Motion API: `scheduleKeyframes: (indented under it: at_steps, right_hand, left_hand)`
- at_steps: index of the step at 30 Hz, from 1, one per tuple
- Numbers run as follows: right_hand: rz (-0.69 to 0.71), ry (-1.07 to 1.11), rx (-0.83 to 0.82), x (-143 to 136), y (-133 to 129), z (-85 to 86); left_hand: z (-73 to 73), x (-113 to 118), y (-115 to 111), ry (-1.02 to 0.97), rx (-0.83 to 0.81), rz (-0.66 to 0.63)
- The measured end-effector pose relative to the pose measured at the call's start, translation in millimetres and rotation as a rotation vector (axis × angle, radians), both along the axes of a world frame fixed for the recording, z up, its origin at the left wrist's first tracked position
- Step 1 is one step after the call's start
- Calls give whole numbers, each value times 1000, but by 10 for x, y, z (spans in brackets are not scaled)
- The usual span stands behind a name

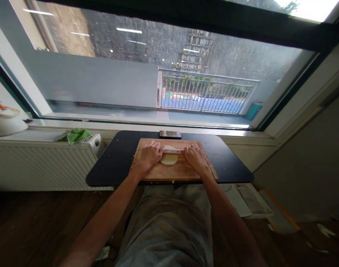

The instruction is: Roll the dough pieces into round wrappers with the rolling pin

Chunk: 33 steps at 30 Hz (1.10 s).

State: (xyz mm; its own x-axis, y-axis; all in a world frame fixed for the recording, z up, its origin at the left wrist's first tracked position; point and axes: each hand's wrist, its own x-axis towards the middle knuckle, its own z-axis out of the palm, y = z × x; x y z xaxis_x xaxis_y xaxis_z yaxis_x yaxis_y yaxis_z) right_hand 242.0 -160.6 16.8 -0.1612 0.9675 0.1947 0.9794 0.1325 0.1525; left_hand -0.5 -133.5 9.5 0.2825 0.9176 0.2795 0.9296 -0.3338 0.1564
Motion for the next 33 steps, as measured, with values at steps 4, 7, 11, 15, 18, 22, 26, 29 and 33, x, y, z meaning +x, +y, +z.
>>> scheduleKeyframes:
  at_steps: [4, 7, 11, 15, 18, 22, 26, 29, 33]
  right_hand:
    - [-22, 9, 21, -61, -276, 22]
    - [-74, 80, 20, -108, -437, -8]
    - [-126, 167, 90, -153, -563, -102]
    - [-105, 186, 144, -171, -554, -123]
    - [-81, 187, 88, -171, -466, -83]
    - [-97, 136, 61, -152, -320, -12]
    - [13, 58, 35, -104, -205, 60]
    - [54, 44, 47, -71, -114, 98]
    - [20, 59, -2, -67, 58, 130]
  left_hand:
    - [15, -54, -93, 32, -16, -32]
    - [-11, -93, -199, 50, 8, -54]
    - [-114, -134, -372, 58, 40, -33]
    - [-192, -150, -424, 23, 25, -31]
    - [-171, -133, -334, 19, 10, -24]
    - [-99, -102, -135, 27, 31, -36]
    - [-72, -81, 83, 60, 11, -23]
    - [-65, -64, 235, 68, -21, -18]
    - [-34, -54, 420, 56, 4, -27]
